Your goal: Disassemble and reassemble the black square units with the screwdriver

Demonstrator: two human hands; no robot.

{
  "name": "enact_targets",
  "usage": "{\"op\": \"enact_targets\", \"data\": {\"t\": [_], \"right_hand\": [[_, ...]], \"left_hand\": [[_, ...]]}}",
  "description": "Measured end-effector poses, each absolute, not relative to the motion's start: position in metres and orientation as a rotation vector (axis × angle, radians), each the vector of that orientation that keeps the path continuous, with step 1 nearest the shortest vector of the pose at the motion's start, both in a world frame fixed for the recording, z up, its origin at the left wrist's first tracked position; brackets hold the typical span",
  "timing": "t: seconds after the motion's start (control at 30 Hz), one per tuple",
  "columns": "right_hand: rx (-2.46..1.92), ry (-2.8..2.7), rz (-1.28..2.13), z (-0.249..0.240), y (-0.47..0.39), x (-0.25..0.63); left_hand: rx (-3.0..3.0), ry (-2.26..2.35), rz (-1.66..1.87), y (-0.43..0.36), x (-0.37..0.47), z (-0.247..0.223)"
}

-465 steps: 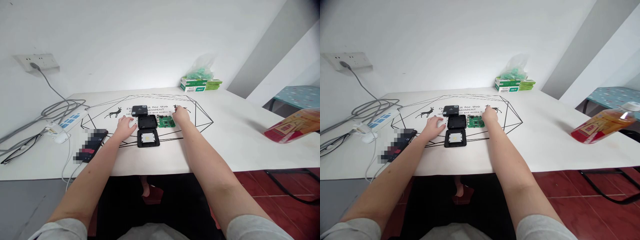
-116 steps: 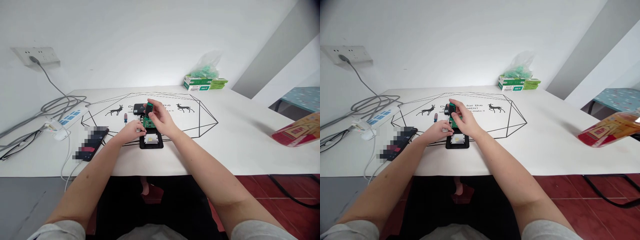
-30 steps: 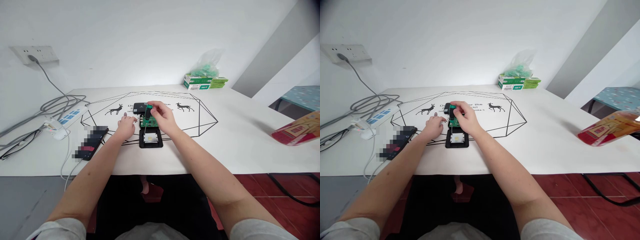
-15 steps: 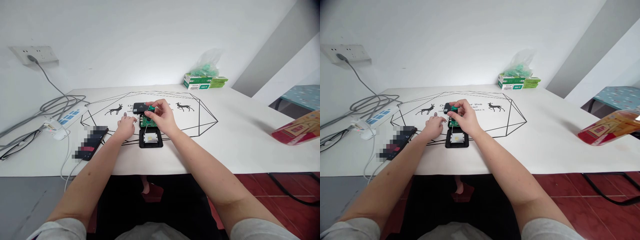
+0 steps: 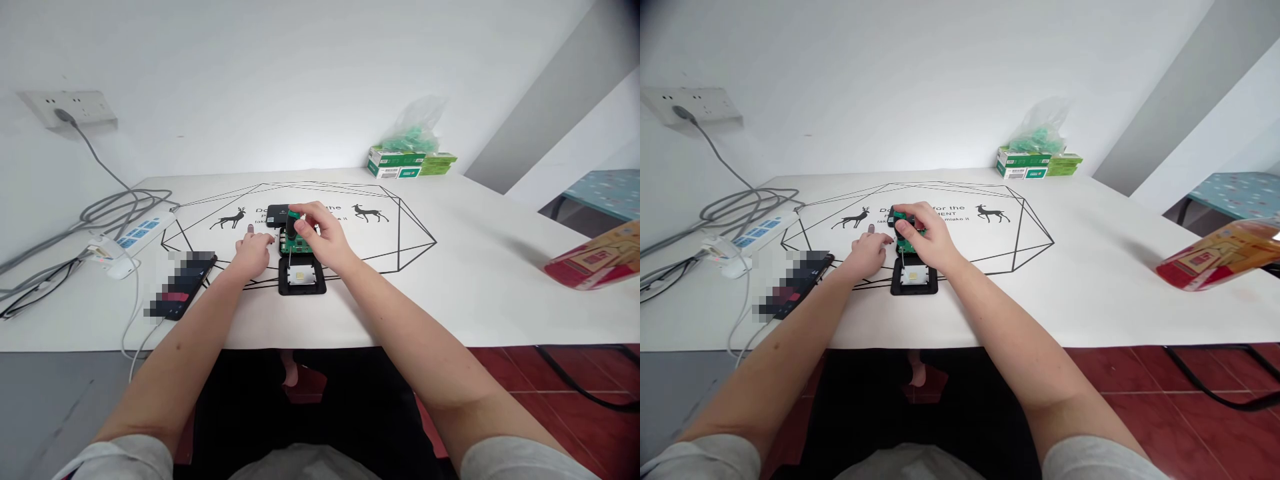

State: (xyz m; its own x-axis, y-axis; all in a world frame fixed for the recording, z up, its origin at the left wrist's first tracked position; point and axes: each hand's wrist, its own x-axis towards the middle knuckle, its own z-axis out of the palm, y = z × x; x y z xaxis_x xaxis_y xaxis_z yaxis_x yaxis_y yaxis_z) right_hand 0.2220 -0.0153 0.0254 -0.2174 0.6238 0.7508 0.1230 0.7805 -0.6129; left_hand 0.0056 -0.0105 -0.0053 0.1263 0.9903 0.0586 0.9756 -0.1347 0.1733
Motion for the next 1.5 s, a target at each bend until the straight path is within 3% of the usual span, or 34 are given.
{"op": "enact_targets", "data": {"t": [0.4,0.67,1.2,1.5], "right_hand": [[-0.614,-1.673,0.492,0.0247,-0.0121,0.2211],[-0.548,-1.575,0.866,0.0205,-0.0131,0.2151],[-0.594,-1.72,0.576,0.0283,-0.0174,0.2228],[-0.643,-1.704,0.677,0.0251,-0.0127,0.2208]], "left_hand": [[2.301,1.983,0.259,-0.0127,0.0084,-0.003],[2.351,2.005,0.237,-0.0139,0.008,-0.0036],[2.288,2.068,0.217,-0.0161,0.0111,0.0016],[2.292,2.055,0.214,-0.0156,0.0102,0.0012]]}}
